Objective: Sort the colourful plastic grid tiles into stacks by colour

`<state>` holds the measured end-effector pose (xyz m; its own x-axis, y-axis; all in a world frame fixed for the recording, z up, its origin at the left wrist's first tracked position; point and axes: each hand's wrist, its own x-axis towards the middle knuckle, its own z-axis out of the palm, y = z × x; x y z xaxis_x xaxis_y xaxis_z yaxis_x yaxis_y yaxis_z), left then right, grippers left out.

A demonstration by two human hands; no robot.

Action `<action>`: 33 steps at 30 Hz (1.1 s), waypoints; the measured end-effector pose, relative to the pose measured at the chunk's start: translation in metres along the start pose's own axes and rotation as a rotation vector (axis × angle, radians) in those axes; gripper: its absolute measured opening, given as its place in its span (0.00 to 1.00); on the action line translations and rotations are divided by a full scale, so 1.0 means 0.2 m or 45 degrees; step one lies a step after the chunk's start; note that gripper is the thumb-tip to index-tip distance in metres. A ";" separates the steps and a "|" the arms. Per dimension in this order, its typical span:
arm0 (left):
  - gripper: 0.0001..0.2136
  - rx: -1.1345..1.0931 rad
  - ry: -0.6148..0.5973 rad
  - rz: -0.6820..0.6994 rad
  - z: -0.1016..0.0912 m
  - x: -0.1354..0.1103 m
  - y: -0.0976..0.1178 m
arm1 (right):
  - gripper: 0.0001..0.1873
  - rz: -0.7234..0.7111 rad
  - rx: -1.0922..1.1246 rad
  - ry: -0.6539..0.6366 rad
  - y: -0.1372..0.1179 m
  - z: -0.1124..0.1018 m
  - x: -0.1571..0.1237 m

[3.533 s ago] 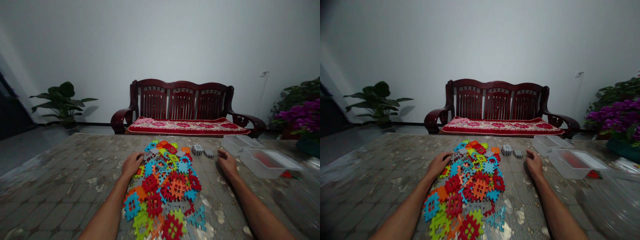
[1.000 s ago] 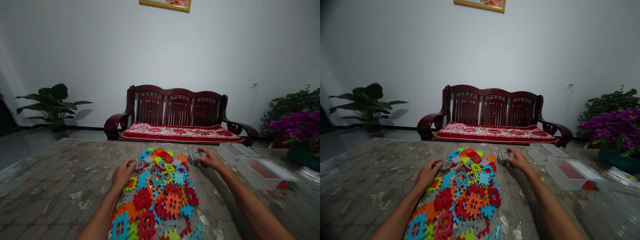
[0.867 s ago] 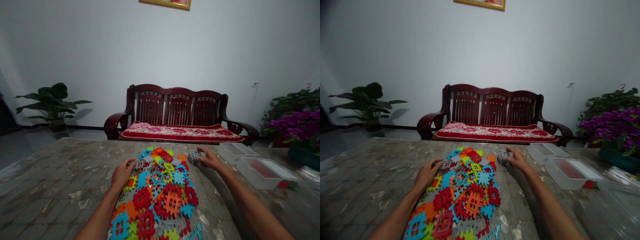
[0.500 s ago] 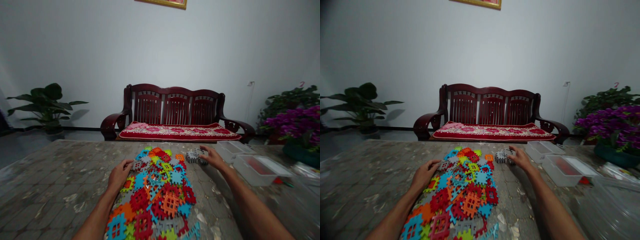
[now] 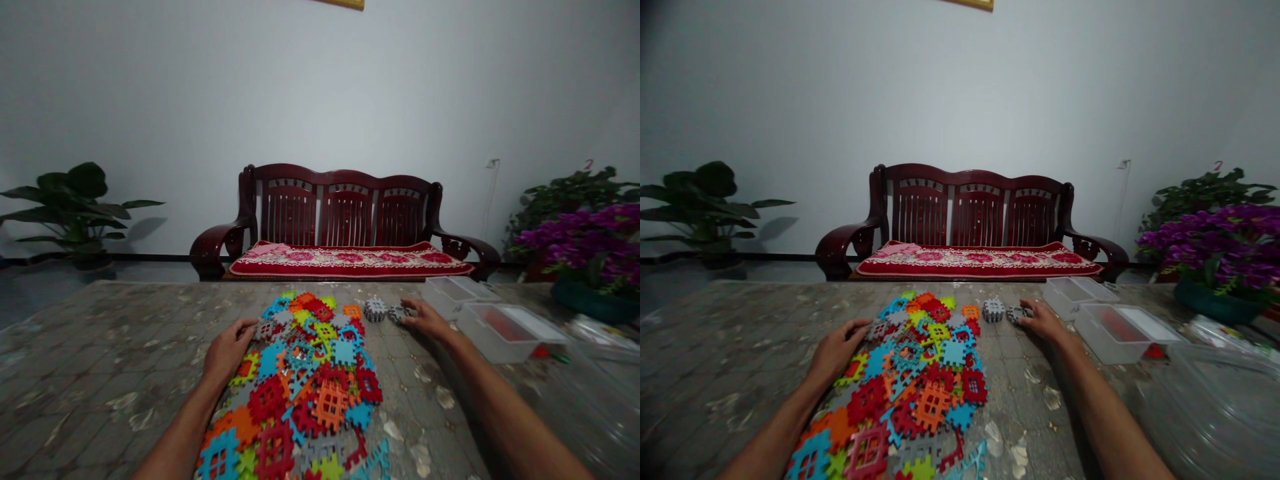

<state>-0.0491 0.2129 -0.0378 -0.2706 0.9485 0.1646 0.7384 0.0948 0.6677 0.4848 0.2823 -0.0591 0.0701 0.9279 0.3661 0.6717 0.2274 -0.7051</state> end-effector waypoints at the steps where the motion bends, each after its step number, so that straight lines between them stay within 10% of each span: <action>1: 0.16 0.009 -0.005 -0.001 0.00 0.00 0.00 | 0.29 0.022 0.004 -0.078 0.01 0.00 0.00; 13: 0.16 -0.001 -0.006 0.007 0.01 0.01 -0.02 | 0.32 0.067 0.038 -0.204 -0.05 0.01 -0.01; 20: 0.15 -0.079 -0.005 0.005 0.02 -0.01 0.00 | 0.25 -0.028 -0.059 0.096 -0.16 0.02 -0.07; 24: 0.14 -0.062 -0.001 0.010 0.02 -0.02 0.01 | 0.21 -0.150 -0.049 0.225 -0.35 0.12 -0.17; 33: 0.22 0.066 -0.102 0.241 0.03 -0.04 0.03 | 0.14 -0.386 0.118 -0.062 -0.77 0.49 -0.37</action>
<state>-0.0384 0.2070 -0.0403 -0.0755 0.9717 0.2239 0.8028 -0.0739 0.5916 0.3044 0.2068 -0.0378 -0.1596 0.8263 0.5402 0.5864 0.5196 -0.6215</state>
